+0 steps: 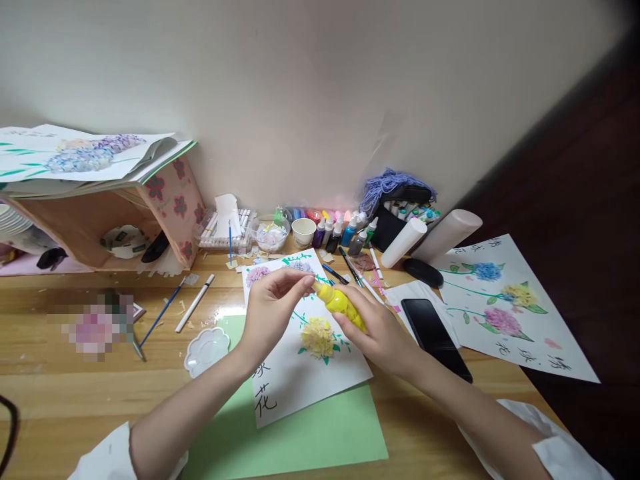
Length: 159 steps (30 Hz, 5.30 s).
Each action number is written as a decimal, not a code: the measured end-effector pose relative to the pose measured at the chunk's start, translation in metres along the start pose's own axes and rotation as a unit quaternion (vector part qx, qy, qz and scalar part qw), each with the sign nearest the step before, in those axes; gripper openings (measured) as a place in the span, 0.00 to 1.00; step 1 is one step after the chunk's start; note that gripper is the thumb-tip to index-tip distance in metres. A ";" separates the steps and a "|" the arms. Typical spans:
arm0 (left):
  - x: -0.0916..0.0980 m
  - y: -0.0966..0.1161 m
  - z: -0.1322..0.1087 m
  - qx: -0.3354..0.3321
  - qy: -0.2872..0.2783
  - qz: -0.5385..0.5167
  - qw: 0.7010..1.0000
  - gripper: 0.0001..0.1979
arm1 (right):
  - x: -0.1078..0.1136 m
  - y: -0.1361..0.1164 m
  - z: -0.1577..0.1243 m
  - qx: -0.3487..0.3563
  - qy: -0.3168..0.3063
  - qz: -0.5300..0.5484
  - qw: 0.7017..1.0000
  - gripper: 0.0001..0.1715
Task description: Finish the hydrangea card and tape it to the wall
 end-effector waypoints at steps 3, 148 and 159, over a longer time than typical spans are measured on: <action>-0.001 0.003 -0.002 -0.002 -0.010 0.014 1.000 0.07 | 0.001 -0.003 -0.002 0.010 0.016 -0.016 1.000 0.18; -0.027 0.027 -0.027 -0.088 -0.141 0.141 0.976 0.15 | -0.010 -0.017 0.017 0.012 0.141 0.429 0.892 0.34; -0.052 -0.012 -0.054 0.012 -0.215 0.191 0.958 0.15 | 0.012 -0.028 0.021 0.061 0.146 0.461 0.873 0.19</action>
Point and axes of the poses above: each hand's wrist, its own z-axis towards the middle knuckle, its own x-axis out of the back of the hand, y = z × x, the point moved 6 cm from there along z, towards the middle knuckle, and after that the axes turned 6 degrees about x, right-handed, at the moved point
